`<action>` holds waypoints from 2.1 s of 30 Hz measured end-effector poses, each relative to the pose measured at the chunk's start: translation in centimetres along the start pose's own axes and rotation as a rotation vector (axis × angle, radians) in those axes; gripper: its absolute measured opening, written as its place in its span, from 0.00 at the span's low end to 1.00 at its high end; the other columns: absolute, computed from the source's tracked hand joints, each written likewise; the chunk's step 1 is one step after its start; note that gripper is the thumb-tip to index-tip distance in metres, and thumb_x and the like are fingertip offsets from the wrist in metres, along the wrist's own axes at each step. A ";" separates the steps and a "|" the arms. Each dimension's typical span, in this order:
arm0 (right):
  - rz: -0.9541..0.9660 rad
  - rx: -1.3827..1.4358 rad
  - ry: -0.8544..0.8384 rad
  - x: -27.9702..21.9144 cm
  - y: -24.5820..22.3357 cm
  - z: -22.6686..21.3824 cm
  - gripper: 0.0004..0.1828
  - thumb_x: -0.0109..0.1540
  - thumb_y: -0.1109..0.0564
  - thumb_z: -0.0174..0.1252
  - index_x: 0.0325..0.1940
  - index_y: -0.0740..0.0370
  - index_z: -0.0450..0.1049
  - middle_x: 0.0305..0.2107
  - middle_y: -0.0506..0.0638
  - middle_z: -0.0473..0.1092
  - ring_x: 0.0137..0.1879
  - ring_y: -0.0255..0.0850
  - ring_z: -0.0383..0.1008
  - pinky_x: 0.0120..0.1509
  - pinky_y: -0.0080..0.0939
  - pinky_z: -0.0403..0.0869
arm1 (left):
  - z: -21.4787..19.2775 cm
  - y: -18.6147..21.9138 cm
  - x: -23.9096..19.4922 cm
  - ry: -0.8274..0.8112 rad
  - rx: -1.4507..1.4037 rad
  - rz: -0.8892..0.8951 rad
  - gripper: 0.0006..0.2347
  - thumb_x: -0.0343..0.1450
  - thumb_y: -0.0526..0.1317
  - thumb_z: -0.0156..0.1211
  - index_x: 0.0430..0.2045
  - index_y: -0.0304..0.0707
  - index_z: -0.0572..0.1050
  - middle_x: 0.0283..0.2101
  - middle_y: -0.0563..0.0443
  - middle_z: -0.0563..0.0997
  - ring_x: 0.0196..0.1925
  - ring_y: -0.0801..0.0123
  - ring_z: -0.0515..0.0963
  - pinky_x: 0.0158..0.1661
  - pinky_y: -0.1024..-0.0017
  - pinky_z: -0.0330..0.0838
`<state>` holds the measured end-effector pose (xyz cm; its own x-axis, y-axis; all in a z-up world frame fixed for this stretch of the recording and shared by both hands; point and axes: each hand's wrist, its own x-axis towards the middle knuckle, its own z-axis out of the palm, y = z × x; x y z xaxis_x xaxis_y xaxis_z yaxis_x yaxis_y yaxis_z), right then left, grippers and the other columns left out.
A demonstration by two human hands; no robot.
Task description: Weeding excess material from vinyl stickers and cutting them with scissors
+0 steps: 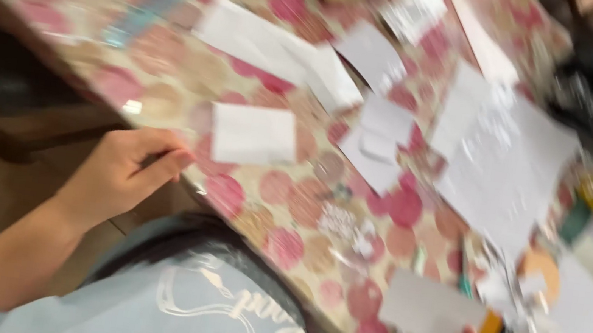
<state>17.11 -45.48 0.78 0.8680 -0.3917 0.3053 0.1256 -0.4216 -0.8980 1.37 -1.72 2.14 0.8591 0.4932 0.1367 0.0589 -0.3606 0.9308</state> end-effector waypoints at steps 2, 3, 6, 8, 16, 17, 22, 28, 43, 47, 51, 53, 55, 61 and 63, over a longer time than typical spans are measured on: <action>-0.065 -0.007 0.030 0.6 0.0 -0.5 0.11 0.68 0.61 0.62 0.55 0.63 0.78 0.43 0.56 0.76 0.38 0.36 0.74 0.44 0.26 0.74 | 1.2 -0.3 0.4 -0.054 0.052 0.031 0.05 0.74 0.41 0.59 0.31 0.40 0.77 0.28 0.57 0.79 0.28 0.76 0.74 0.36 0.77 0.68; -0.143 0.023 0.014 1.0 0.0 -0.4 0.12 0.68 0.64 0.64 0.55 0.68 0.79 0.40 0.56 0.77 0.28 0.36 0.71 0.34 0.27 0.74 | 1.4 -0.4 0.6 -0.053 0.126 0.063 0.04 0.73 0.39 0.60 0.37 0.41 0.76 0.34 0.57 0.81 0.31 0.74 0.75 0.39 0.75 0.68; -0.106 0.049 0.009 0.7 -0.5 -0.7 0.13 0.67 0.65 0.63 0.57 0.69 0.76 0.44 0.55 0.77 0.28 0.36 0.74 0.33 0.26 0.76 | 1.6 -0.5 1.2 -0.099 0.193 0.147 0.04 0.72 0.36 0.61 0.37 0.39 0.79 0.35 0.51 0.83 0.33 0.70 0.79 0.40 0.74 0.70; -0.110 0.066 0.006 1.0 -0.3 -0.9 0.14 0.67 0.65 0.63 0.57 0.69 0.75 0.46 0.55 0.75 0.30 0.37 0.73 0.35 0.28 0.79 | 1.5 -0.3 1.4 -0.113 0.209 0.123 0.04 0.72 0.38 0.62 0.35 0.39 0.80 0.33 0.53 0.83 0.30 0.72 0.78 0.36 0.75 0.69; -0.092 0.130 -0.052 1.2 -0.8 0.5 0.09 0.68 0.66 0.62 0.50 0.64 0.71 0.44 0.52 0.71 0.36 0.36 0.76 0.38 0.30 0.83 | 2.4 -1.6 1.9 -0.149 0.251 0.218 0.17 0.71 0.43 0.62 0.12 0.35 0.68 0.14 0.54 0.66 0.20 0.67 0.63 0.32 0.70 0.63; -0.076 0.120 -0.059 1.3 -1.1 0.8 0.08 0.68 0.64 0.62 0.49 0.64 0.72 0.41 0.52 0.71 0.33 0.37 0.75 0.37 0.31 0.82 | 2.7 -1.9 2.0 -0.179 0.249 0.253 0.12 0.73 0.41 0.59 0.20 0.33 0.73 0.21 0.51 0.73 0.26 0.63 0.71 0.39 0.66 0.68; -0.055 0.131 -0.078 1.5 -1.2 2.0 0.06 0.68 0.64 0.61 0.48 0.64 0.71 0.36 0.53 0.70 0.35 0.37 0.75 0.38 0.33 0.84 | 4.6 -2.2 4.1 -0.409 0.199 0.457 0.09 0.69 0.30 0.56 0.40 0.38 0.67 0.37 0.49 0.78 0.41 0.63 0.79 0.54 0.64 0.75; -0.011 0.125 -0.127 1.2 -1.5 3.5 0.08 0.68 0.63 0.61 0.50 0.64 0.72 0.40 0.53 0.70 0.36 0.38 0.75 0.36 0.34 0.84 | 8.3 0.1 6.3 -0.492 0.196 0.592 0.11 0.70 0.40 0.63 0.45 0.43 0.78 0.52 0.54 0.81 0.50 0.58 0.78 0.58 0.59 0.66; 0.189 -0.018 -0.452 -3.1 -4.4 9.2 0.13 0.65 0.60 0.61 0.53 0.66 0.74 0.37 0.53 0.77 0.30 0.36 0.80 0.34 0.28 0.79 | 12.4 -0.2 7.4 -0.720 0.412 0.880 0.12 0.71 0.37 0.52 0.47 0.50 0.76 0.55 0.39 0.72 0.61 0.50 0.69 0.61 0.47 0.48; 0.214 -0.023 -0.524 -3.4 -4.2 9.2 0.13 0.65 0.60 0.60 0.54 0.65 0.73 0.28 0.53 0.77 0.31 0.35 0.81 0.38 0.31 0.83 | 12.4 -0.1 7.4 -0.683 0.433 0.887 0.10 0.73 0.37 0.47 0.45 0.48 0.72 0.56 0.41 0.70 0.61 0.51 0.67 0.61 0.49 0.52; 0.215 -0.018 -0.551 -3.3 -4.1 9.3 0.13 0.65 0.61 0.60 0.54 0.65 0.72 0.31 0.52 0.77 0.32 0.36 0.81 0.39 0.31 0.84 | 12.8 -0.9 7.1 -0.722 0.387 0.840 0.14 0.73 0.36 0.45 0.51 0.43 0.73 0.61 0.39 0.71 0.67 0.52 0.65 0.63 0.47 0.50; 0.231 -0.021 -0.537 -3.4 -3.9 9.4 0.13 0.65 0.61 0.61 0.54 0.65 0.72 0.30 0.52 0.76 0.31 0.35 0.81 0.38 0.31 0.83 | 13.3 -2.3 6.3 -0.746 0.395 0.831 0.18 0.73 0.35 0.42 0.59 0.41 0.68 0.66 0.39 0.68 0.71 0.50 0.61 0.67 0.45 0.45; 0.248 -0.025 -0.522 -3.5 -3.7 9.4 0.13 0.65 0.61 0.61 0.53 0.64 0.72 0.29 0.51 0.76 0.31 0.35 0.80 0.38 0.31 0.83 | 13.6 -3.0 5.8 -0.769 0.404 0.822 0.23 0.73 0.35 0.38 0.67 0.39 0.63 0.70 0.38 0.64 0.75 0.49 0.57 0.71 0.44 0.40; 0.227 -0.017 -0.549 -3.5 -3.8 9.5 0.13 0.65 0.61 0.61 0.54 0.65 0.72 0.33 0.52 0.76 0.32 0.37 0.81 0.40 0.32 0.84 | 14.1 -3.6 5.4 -0.732 0.472 0.822 0.27 0.72 0.34 0.35 0.71 0.39 0.56 0.73 0.46 0.62 0.79 0.59 0.49 0.72 0.48 0.27; 0.258 -0.025 -0.543 -3.5 -4.2 9.7 0.13 0.64 0.62 0.61 0.52 0.66 0.72 0.36 0.53 0.76 0.32 0.37 0.81 0.40 0.32 0.84 | 14.9 -5.3 4.6 -0.731 0.404 0.807 0.24 0.77 0.41 0.31 0.71 0.36 0.54 0.76 0.44 0.54 0.80 0.63 0.45 0.75 0.63 0.30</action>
<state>18.20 -34.38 0.38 0.9910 -0.0130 -0.1333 -0.1278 -0.3899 -0.9119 12.64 -9.34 -7.24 0.8019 -0.5223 0.2903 -0.5950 -0.6533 0.4681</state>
